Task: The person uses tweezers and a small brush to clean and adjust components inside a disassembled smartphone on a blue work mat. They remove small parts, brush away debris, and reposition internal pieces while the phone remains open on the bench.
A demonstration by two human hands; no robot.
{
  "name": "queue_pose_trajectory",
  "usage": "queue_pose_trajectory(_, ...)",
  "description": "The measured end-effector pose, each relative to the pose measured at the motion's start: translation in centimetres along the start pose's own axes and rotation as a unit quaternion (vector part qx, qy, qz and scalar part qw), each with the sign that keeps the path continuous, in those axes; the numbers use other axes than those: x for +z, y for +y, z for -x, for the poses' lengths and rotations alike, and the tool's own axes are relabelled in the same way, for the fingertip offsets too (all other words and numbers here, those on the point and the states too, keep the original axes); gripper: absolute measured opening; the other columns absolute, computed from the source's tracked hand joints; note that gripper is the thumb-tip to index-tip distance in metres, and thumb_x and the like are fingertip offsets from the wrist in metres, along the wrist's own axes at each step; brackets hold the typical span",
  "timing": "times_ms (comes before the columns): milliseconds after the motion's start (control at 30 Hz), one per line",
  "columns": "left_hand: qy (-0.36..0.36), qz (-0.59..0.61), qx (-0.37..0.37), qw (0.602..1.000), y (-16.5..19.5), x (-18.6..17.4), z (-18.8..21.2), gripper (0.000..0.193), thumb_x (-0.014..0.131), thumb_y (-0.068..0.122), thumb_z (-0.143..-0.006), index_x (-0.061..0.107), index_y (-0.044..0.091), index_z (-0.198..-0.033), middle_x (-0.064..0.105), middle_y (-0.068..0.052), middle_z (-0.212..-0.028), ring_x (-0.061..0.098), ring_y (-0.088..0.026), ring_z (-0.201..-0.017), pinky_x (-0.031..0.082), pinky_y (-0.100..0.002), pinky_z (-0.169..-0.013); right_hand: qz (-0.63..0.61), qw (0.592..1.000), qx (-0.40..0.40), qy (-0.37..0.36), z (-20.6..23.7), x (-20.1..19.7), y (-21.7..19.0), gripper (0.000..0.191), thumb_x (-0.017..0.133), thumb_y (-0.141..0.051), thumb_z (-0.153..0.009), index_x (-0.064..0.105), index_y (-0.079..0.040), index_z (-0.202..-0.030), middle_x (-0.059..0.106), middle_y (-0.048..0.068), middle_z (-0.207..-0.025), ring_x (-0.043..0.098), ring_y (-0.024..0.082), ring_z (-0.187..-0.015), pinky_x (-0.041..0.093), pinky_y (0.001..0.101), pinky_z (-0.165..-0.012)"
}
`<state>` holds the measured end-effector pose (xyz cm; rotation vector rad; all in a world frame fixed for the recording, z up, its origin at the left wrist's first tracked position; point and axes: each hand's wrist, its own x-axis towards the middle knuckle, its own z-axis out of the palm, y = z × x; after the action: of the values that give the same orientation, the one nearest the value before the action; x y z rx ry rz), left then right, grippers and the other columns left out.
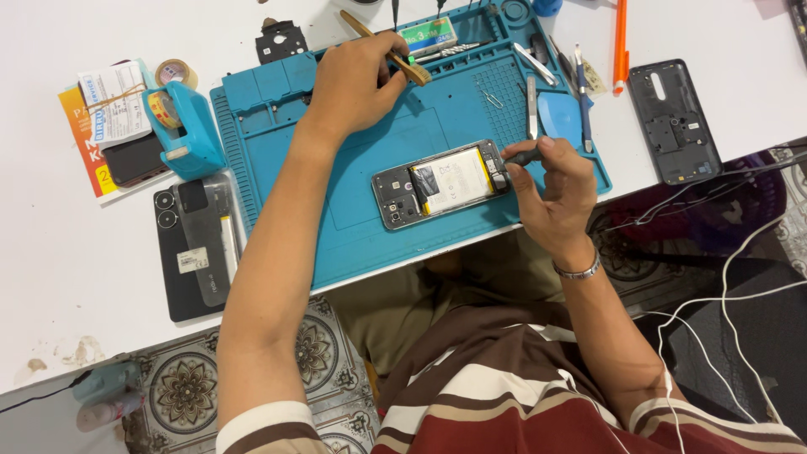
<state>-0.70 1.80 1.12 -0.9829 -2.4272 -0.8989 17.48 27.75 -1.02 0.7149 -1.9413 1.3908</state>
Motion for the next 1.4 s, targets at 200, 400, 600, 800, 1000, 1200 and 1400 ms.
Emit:
queue_pose_trajectory(200,0.008,0.002,0.003,1.000,0.1,0.0,0.2,0.023,0.078,0.014,-0.086,0.072,0.010,-0.109,0.071,-0.004,-0.069,0.069,-0.022,-0.060,0.053,-0.038,-0.061,0.063,0.996,-0.048,-0.030,-2.2,1.1,-2.2,0.051,0.071,0.016,-0.098,0.048,-0.006,-0.138,0.070,0.017,-0.116,0.072,0.027,-0.107,0.060,0.0334,-0.088)
queue_pose_trajectory(400,0.014,-0.008,0.007,1.000,0.4,-0.4,-0.1,0.023,0.078,0.017,-0.084,0.072,0.011,-0.105,0.072,-0.005,-0.069,0.070,-0.027,-0.062,0.052,-0.042,-0.062,-0.044,0.997,-0.032,-0.062,-5.2,6.7,-2.7,0.046,0.068,0.015,-0.100,0.052,-0.005,-0.138,0.068,0.017,-0.118,0.072,0.024,-0.109,0.064,0.0319,-0.091)
queue_pose_trajectory(600,0.022,-0.006,-0.003,1.000,0.4,-0.1,-0.3,0.023,0.078,0.019,-0.084,0.072,0.011,-0.104,0.071,-0.006,-0.071,0.071,-0.029,-0.066,0.054,-0.044,-0.064,-0.050,0.996,-0.002,-0.071,-5.3,8.7,-2.3,0.044,0.065,0.015,-0.103,0.050,-0.004,-0.140,0.066,0.015,-0.118,0.072,0.023,-0.112,0.066,0.0326,-0.097)
queue_pose_trajectory(800,0.024,-0.020,-0.005,0.999,0.0,0.5,-0.4,0.022,0.078,0.019,-0.083,0.072,0.011,-0.103,0.071,-0.006,-0.070,0.071,-0.028,-0.067,0.055,-0.044,-0.067,-0.034,0.996,-0.004,-0.080,-4.9,8.6,-1.8,0.044,0.065,0.014,-0.103,0.049,-0.004,-0.141,0.065,0.015,-0.116,0.071,0.022,-0.110,0.066,0.0319,-0.094)
queue_pose_trajectory(1000,0.032,-0.027,0.003,0.999,-0.1,0.8,-0.4,0.021,0.078,0.019,-0.083,0.072,0.011,-0.102,0.073,-0.006,-0.072,0.072,-0.028,-0.069,0.054,-0.045,-0.068,-0.039,0.996,0.011,-0.077,-4.6,8.6,-1.4,0.044,0.066,0.013,-0.104,0.049,-0.005,-0.141,0.066,0.014,-0.115,0.072,0.021,-0.111,0.067,0.0311,-0.093)
queue_pose_trajectory(1200,0.027,-0.028,-0.004,0.999,0.1,0.6,-0.4,0.020,0.078,0.019,-0.083,0.072,0.011,-0.101,0.072,-0.007,-0.073,0.072,-0.029,-0.071,0.053,-0.046,-0.070,0.054,0.996,0.019,-0.073,-4.7,8.5,-1.0,0.052,0.080,0.005,-0.093,0.056,-0.008,-0.137,0.064,0.012,-0.102,0.070,0.019,-0.096,0.060,0.0331,-0.083)
queue_pose_trajectory(1400,0.023,-0.025,-0.012,0.999,0.2,0.6,-0.5,0.020,0.077,0.019,-0.084,0.072,0.011,-0.101,0.073,-0.007,-0.074,0.072,-0.029,-0.071,0.053,-0.046,-0.070,0.062,0.995,-0.052,-0.065,-5.3,7.8,-2.3,0.052,0.080,0.002,-0.094,0.055,-0.010,-0.138,0.053,0.015,-0.127,0.064,0.024,-0.103,0.055,0.0353,-0.093)
